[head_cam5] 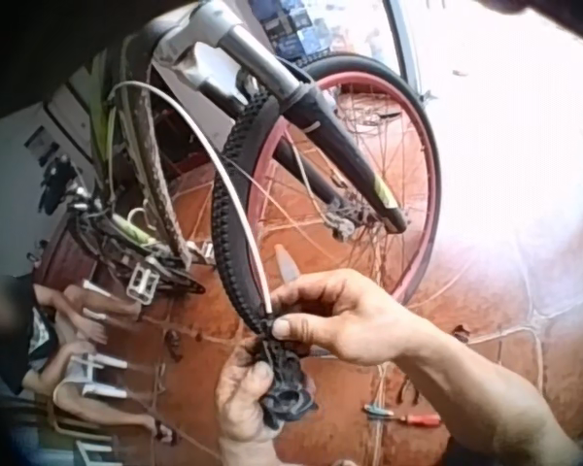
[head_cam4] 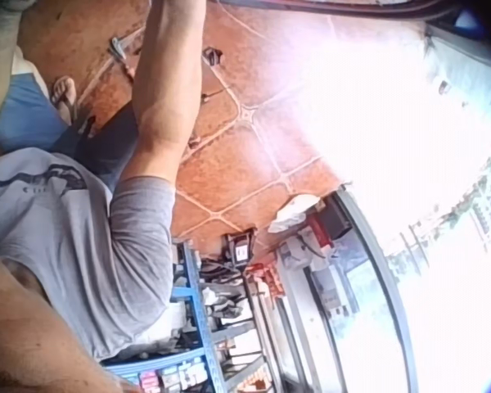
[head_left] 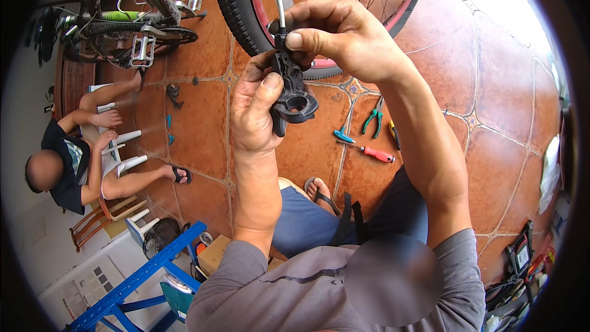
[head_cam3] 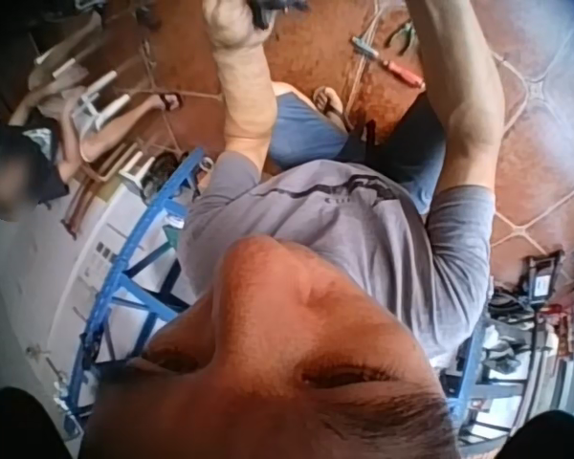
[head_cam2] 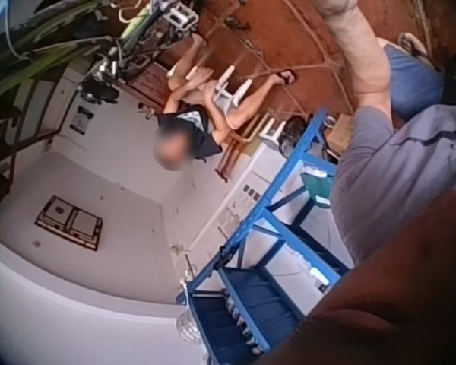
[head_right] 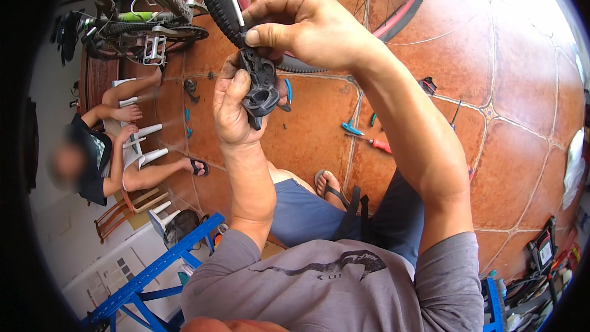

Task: The person sits on the floor and disassembles a bicycle gear shifter using a cordless drill, screwdrivers, and pliers. They remove screws, separate the housing, and manipulate internal components while a child sits nearby.

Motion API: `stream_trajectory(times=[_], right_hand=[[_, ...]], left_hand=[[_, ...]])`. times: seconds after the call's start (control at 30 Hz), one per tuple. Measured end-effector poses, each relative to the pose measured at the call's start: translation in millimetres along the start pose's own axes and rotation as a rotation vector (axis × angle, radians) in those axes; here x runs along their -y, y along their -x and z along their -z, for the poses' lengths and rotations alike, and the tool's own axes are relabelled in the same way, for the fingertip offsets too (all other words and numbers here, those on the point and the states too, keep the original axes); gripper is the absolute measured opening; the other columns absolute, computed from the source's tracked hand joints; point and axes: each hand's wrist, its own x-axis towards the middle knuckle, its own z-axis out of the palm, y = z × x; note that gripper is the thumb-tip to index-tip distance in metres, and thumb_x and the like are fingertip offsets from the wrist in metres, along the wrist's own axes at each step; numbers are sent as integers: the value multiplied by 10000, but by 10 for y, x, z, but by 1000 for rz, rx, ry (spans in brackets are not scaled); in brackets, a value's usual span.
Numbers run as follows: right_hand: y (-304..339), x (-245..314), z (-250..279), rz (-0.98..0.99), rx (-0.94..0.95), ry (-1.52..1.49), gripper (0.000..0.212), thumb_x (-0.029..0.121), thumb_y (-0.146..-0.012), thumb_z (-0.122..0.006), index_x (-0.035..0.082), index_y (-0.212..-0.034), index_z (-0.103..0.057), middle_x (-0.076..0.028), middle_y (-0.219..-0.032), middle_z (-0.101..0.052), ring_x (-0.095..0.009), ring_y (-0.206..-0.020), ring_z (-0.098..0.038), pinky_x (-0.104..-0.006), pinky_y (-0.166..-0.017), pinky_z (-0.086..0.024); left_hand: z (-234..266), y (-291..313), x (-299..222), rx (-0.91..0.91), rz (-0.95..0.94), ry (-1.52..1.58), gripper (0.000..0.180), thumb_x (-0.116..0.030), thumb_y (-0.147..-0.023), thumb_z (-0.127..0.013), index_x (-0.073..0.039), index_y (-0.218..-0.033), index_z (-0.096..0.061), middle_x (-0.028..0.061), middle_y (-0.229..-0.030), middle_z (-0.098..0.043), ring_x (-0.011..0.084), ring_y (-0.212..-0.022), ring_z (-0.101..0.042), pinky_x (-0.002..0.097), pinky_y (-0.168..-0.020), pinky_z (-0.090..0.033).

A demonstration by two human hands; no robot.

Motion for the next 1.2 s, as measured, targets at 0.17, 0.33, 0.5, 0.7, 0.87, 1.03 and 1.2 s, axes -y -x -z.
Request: stream_trajectory(times=[0.17, 0.33, 0.5, 0.7, 0.87, 1.03, 1.2], right_hand=[[2, -5, -47, 23, -48, 34, 217, 109, -888, -687, 12, -1078, -653, -15, -877, -681, -81, -787, -632, -245, -731, -536], [33, 24, -64, 67, -76, 185, 228, 83, -890, -666, 0, -1101, -644, -35, -916, -684, -92, -826, -634, -249, -758, -528], [33, 44, -63, 89, -128, 298, 193, 80, -927, -609, -16, -1092, -639, -14, -882, -663, -61, -790, -597, -238, -714, -509], [147, 240, -34, -64, -98, 590, 156, 77, -898, -599, -50, -976, -645, -34, -770, -646, -71, -725, -586, -246, -670, -496], [237, 274, -29, -108, -36, 603, 157, 65, -886, -603, -62, -967, -646, -104, -792, -691, -105, -731, -634, -269, -661, -515], [274, 222, -55, -81, -50, 696, 195, 45, -852, -625, -61, -1015, -645, -150, -819, -695, -153, -771, -667, -296, -711, -532], [273, 257, -32, -124, -39, 645, 211, 48, -849, -627, -57, -1032, -648, -151, -829, -697, -149, -778, -663, -294, -728, -528]], left_hand=[[-35, -26, 44, -65, -42, -70, 347, -210, -936, -527, 28, -1188, -502, 207, -1028, -611, 234, -672, -599, 329, -560, -511], [-32, -25, 104, -40, -57, -45, 310, -204, -948, -501, 15, -1166, -523, 187, -1018, -614, 235, -679, -595, 320, -559, -507], [-34, -25, 102, 5, -38, 32, 340, -238, -954, -510, -3, -1199, -510, 167, -1025, -618, 238, -704, -612, 328, -584, -527], [58, -19, 154, 48, -84, 158, 398, -188, -936, -578, -43, -1295, -486, 204, -1153, -610, 275, -902, -665, 368, -735, -586], [45, -66, 172, 69, -158, 180, 400, -185, -934, -595, -64, -1303, -497, 195, -1267, -546, 289, -1081, -599, 421, -872, -553], [72, -73, 189, 106, -138, 264, 410, -225, -936, -597, -69, -1305, -510, 196, -1301, -527, 294, -1199, -531, 468, -989, -470], [113, -65, 219, 141, -68, 376, 460, -308, -945, -558, -78, -1335, -478, 173, -1340, -501, 301, -1285, -450, 471, -1066, -370]])
